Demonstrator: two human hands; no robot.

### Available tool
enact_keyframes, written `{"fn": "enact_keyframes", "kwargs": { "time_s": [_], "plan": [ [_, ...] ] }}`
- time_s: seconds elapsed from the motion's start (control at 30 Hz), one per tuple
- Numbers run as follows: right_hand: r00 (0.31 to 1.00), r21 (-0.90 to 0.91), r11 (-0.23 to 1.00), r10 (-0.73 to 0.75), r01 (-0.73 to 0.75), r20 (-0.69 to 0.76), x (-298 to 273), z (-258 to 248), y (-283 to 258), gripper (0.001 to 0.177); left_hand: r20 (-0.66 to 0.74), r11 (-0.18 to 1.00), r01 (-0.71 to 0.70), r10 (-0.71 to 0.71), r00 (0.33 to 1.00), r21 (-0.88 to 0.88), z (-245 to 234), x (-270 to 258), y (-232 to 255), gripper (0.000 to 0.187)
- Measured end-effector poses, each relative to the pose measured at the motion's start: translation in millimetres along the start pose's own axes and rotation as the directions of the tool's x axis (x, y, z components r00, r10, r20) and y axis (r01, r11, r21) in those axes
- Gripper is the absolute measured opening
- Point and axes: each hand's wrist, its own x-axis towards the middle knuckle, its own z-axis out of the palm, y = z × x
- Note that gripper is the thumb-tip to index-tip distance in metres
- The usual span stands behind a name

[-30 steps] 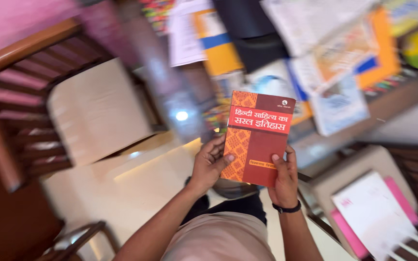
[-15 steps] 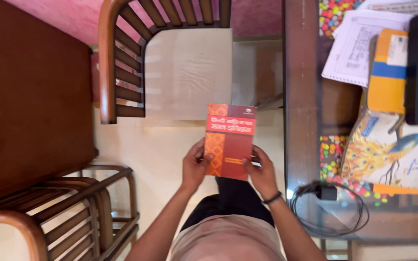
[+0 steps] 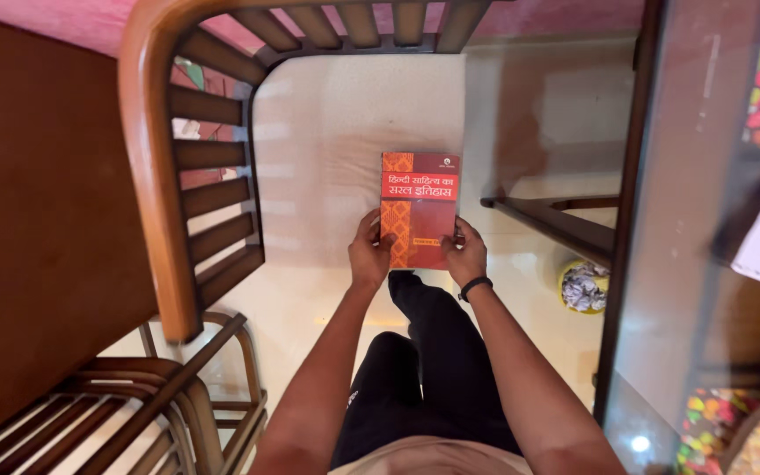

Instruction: The person organizes a cluttered desk by stacking papers, placing a laptop into a carrying bag, and arranging books and stationery. They fold papers, place them into a folder, and move various items like a book and a pen holder to different locations on the desk and a nearby chair.

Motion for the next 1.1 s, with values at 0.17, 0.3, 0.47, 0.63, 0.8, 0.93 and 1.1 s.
{"fn": "enact_keyframes", "kwargs": {
  "time_s": [0.17,0.3,0.47,0.63,0.8,0.93,1.1],
  "plan": [
    [0.995,-0.112,0.994,-0.018,0.007,-0.101,21.0,19.3,13.2,0.045,-0.090,0.970,0.044,-0.023,0.996,0.238,20.0,16.2,-2.1,0.056],
    [0.964,-0.306,0.940,-0.207,0.149,-0.165,9.9,19.8,7.9,0.047,-0.083,0.847,-0.045,0.105,0.991,0.530,19.9,11.6,0.6,0.051],
    [0.839,-0.319,0.869,-0.468,0.379,-0.277,-20.0,-2.2,-15.8,0.037,-0.094,0.892,0.009,0.038,0.995,0.453,-12.2,-4.9,1.2,0.040],
    [0.984,0.456,0.883,-0.161,0.109,0.076,-84.5,-42.1,-68.4,0.013,0.074,0.957,0.002,-0.025,0.997,0.290,-44.1,-90.7,43.4,0.029],
    [0.939,0.682,0.726,-0.292,0.092,0.183,-206.1,-125.7,-110.0,0.013,0.300,0.964,0.200,-0.141,0.943,-0.177,-45.6,-215.3,87.6,0.025],
    [0.917,0.703,0.693,-0.368,0.159,0.155,-312.9,-203.7,-97.0,0.013,0.412,0.921,0.215,-0.066,0.909,-0.326,-23.5,-310.7,106.6,0.024],
    [0.954,0.680,0.715,-0.289,0.163,0.075,-408.1,-292.6,-42.4,0.016,0.492,0.924,0.168,0.025,0.870,-0.344,17.8,-408.3,118.1,0.024]
  ]
}}
